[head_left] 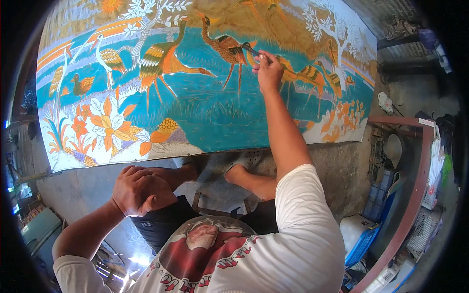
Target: Painting intricate bird and floral designs on a large piece of cloth using a paintbrush and dye.
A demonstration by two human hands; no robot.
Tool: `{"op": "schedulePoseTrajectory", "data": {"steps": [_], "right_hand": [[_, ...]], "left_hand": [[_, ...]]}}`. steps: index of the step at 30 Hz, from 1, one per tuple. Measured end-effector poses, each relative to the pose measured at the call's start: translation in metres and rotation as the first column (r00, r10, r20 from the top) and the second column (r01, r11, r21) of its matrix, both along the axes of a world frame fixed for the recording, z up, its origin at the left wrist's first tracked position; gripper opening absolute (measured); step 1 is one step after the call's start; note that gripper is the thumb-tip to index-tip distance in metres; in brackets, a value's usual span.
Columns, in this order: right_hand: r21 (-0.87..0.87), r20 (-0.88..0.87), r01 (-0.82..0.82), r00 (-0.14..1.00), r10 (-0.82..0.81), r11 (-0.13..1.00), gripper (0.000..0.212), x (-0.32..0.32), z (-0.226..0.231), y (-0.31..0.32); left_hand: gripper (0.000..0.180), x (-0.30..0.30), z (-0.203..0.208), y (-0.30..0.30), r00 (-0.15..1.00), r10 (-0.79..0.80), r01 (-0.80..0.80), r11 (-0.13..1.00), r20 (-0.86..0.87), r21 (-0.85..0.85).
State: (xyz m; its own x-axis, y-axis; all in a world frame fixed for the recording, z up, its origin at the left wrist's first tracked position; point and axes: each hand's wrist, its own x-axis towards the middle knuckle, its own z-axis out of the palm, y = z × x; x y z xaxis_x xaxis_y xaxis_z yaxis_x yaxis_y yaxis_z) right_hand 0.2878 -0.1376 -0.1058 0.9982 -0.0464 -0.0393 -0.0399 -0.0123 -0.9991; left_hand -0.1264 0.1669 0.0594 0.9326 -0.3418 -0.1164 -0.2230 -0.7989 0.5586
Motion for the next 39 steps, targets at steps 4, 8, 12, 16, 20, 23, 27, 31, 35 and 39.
{"op": "schedulePoseTrajectory", "data": {"steps": [4, 8, 12, 16, 20, 23, 27, 31, 35, 39], "right_hand": [[0.016, 0.038, 0.012, 0.999, -0.012, 1.000, 0.024, 0.002, 0.002, -0.002], [0.019, 0.039, 0.004, 0.999, -0.004, 1.000, 0.022, 0.001, -0.002, -0.001], [0.029, 0.047, 0.062, 0.997, -0.063, 0.998, 0.020, 0.003, -0.002, 0.000], [-0.022, 0.070, 0.004, 0.998, -0.003, 1.000, 0.024, 0.004, -0.001, 0.000], [-0.074, 0.051, 0.003, 0.999, 0.001, 0.997, 0.024, 0.005, -0.001, -0.001], [-0.059, 0.064, 0.024, 0.998, -0.020, 0.998, 0.024, -0.004, 0.001, -0.008], [0.054, 0.009, 0.049, 0.999, -0.049, 0.997, 0.024, -0.036, 0.012, -0.030], [0.281, -0.133, 0.099, 0.989, -0.063, 0.955, 0.026, -0.077, 0.028, -0.070], [0.432, -0.193, 0.135, 0.980, -0.055, 0.891, 0.032, -0.120, 0.044, -0.142], [0.413, -0.206, 0.254, 0.962, -0.182, 0.875, 0.030, -0.172, 0.052, -0.238]], "left_hand": [[0.063, -0.002, 0.001, -0.001, 1.000, 0.004, -0.004, 1.000, 0.012, 0.005], [0.063, 0.001, -0.003, 0.001, 1.000, 0.003, -0.003, 1.000, 0.010, 0.000], [0.063, 0.001, -0.003, 0.002, 1.000, 0.008, -0.008, 1.000, 0.007, -0.006], [0.063, -0.001, -0.001, 0.000, 1.000, -0.002, 0.002, 1.000, 0.020, 0.010], [0.064, -0.001, -0.001, -0.001, 1.000, 0.015, -0.015, 1.000, 0.021, 0.000], [0.064, -0.001, -0.002, -0.001, 1.000, 0.020, -0.020, 1.000, 0.023, 0.002], [0.062, 0.001, -0.004, -0.001, 1.000, 0.015, -0.015, 1.000, 0.015, 0.010], [0.062, 0.002, -0.002, -0.005, 1.000, 0.009, -0.009, 0.999, -0.011, 0.043], [0.060, 0.004, 0.002, -0.011, 0.997, 0.034, -0.029, 0.997, -0.069, 0.071], [0.057, 0.008, 0.003, -0.016, 0.979, 0.066, -0.039, 0.989, -0.191, 0.139]]}}
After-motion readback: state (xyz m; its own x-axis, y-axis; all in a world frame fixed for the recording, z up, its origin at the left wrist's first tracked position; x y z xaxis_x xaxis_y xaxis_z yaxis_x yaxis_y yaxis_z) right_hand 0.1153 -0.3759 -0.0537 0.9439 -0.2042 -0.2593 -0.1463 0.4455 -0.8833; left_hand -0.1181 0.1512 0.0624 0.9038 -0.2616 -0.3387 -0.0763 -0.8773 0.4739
